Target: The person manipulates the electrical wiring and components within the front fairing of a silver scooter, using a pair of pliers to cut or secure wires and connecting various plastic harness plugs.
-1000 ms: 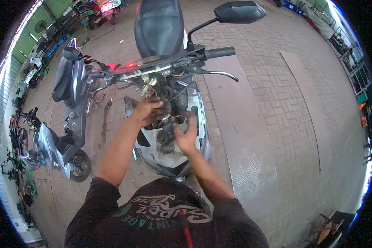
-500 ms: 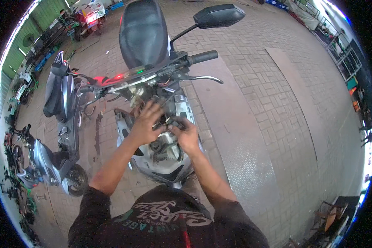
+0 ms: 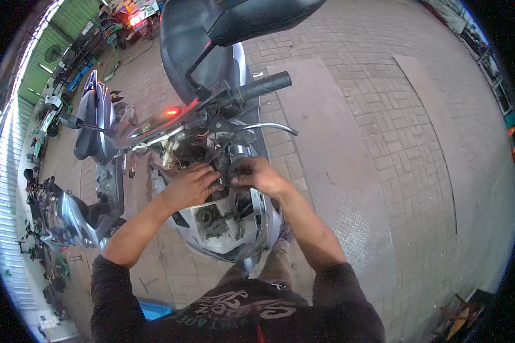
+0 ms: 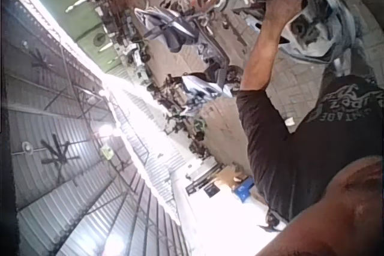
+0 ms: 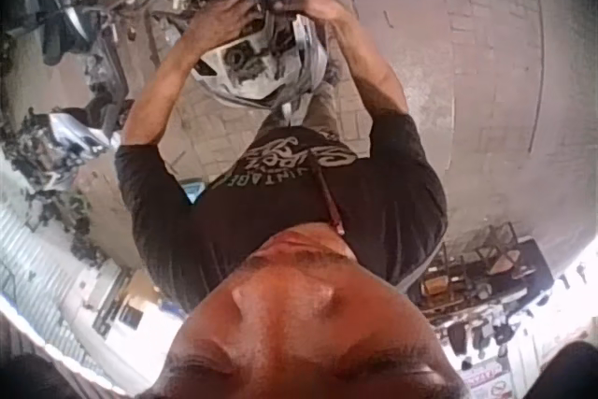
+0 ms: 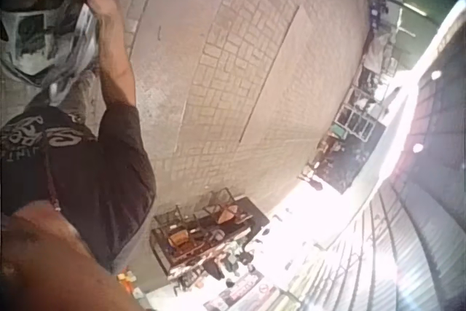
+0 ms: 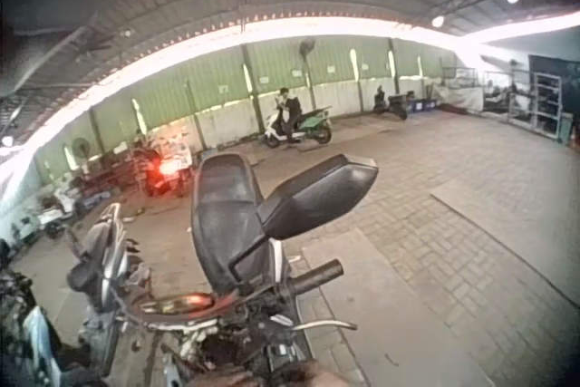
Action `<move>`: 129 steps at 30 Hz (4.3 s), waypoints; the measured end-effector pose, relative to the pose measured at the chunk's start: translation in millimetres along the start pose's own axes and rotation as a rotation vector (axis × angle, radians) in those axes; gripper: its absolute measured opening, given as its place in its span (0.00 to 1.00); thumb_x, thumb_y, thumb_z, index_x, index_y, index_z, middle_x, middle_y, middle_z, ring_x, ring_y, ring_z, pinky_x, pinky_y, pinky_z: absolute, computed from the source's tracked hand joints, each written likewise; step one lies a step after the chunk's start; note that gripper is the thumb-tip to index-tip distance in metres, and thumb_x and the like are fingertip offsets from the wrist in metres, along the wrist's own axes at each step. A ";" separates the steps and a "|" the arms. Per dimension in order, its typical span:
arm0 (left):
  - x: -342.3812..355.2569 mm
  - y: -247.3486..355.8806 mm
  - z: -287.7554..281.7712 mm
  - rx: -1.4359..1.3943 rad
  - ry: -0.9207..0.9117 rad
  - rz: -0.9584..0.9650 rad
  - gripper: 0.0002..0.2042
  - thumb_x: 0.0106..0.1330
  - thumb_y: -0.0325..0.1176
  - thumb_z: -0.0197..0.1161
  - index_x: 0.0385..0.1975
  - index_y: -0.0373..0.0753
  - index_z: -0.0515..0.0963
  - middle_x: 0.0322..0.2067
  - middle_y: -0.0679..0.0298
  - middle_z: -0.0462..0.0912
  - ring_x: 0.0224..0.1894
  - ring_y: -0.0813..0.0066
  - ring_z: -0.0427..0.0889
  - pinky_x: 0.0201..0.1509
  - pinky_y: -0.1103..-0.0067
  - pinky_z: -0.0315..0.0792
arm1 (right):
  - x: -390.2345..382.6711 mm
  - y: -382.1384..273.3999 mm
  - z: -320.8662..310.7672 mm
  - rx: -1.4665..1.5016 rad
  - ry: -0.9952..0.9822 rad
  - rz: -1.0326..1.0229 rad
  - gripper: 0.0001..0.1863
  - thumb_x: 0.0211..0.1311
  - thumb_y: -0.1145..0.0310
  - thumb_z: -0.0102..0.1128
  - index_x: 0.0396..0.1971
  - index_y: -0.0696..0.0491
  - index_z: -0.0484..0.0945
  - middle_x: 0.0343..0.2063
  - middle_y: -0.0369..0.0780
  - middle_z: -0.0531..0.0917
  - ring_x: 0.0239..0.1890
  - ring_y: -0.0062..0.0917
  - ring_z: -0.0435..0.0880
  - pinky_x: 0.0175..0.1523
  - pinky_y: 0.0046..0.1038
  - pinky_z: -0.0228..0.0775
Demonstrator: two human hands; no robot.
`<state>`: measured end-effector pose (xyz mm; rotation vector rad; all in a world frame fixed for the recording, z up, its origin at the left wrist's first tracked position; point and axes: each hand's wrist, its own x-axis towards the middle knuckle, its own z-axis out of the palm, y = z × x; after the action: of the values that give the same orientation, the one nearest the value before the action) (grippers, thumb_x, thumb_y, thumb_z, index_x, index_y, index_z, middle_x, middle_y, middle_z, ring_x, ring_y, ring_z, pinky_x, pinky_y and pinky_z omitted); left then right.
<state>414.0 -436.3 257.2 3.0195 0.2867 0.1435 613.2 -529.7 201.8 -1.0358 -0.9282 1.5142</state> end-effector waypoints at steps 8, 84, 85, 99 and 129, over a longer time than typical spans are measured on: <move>-2.2 -0.6 15.6 0.015 0.094 -0.141 0.15 0.56 0.40 0.58 0.38 0.37 0.74 0.38 0.59 0.76 0.43 0.63 0.75 0.49 0.72 0.69 | 0.1 18.4 -5.7 0.385 0.189 0.081 0.09 0.50 0.79 0.60 0.33 0.59 0.73 0.26 0.39 0.78 0.24 0.24 0.78 0.27 0.25 0.71; 104.3 -12.6 128.2 -0.081 1.874 -0.756 0.14 0.45 0.16 0.55 0.34 0.36 0.74 0.28 0.54 0.72 0.33 0.55 0.75 0.34 0.69 0.70 | 97.7 -49.3 -344.1 -1.111 0.083 0.669 0.14 0.55 0.73 0.55 0.42 0.59 0.70 0.34 0.42 0.79 0.26 0.25 0.79 0.28 0.23 0.71; 103.2 -12.7 126.9 -0.071 1.823 -0.783 0.15 0.45 0.16 0.55 0.35 0.36 0.74 0.29 0.54 0.72 0.32 0.55 0.75 0.34 0.70 0.70 | 96.7 -47.4 -340.1 -1.122 0.084 0.670 0.14 0.55 0.73 0.55 0.42 0.59 0.70 0.34 0.42 0.79 0.26 0.25 0.79 0.28 0.23 0.71; 122.4 -30.8 125.9 0.065 1.764 -1.052 0.07 0.51 0.22 0.59 0.31 0.35 0.76 0.30 0.58 0.76 0.33 0.62 0.78 0.38 0.73 0.71 | 85.7 -39.9 -371.0 -1.223 0.054 0.636 0.15 0.56 0.73 0.56 0.43 0.61 0.71 0.32 0.42 0.80 0.25 0.25 0.80 0.26 0.24 0.72; 118.5 -19.2 129.7 -0.308 1.812 -0.956 0.08 0.54 0.16 0.56 0.33 0.30 0.76 0.31 0.65 0.76 0.31 0.81 0.73 0.36 0.86 0.67 | 18.5 77.0 -456.1 -1.272 -0.153 0.933 0.16 0.51 0.68 0.62 0.39 0.59 0.72 0.29 0.41 0.81 0.22 0.23 0.80 0.24 0.24 0.70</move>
<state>539.8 -407.2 136.6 1.2597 1.4048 2.2526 1017.2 -505.2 -22.7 -2.5428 -1.7262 1.6595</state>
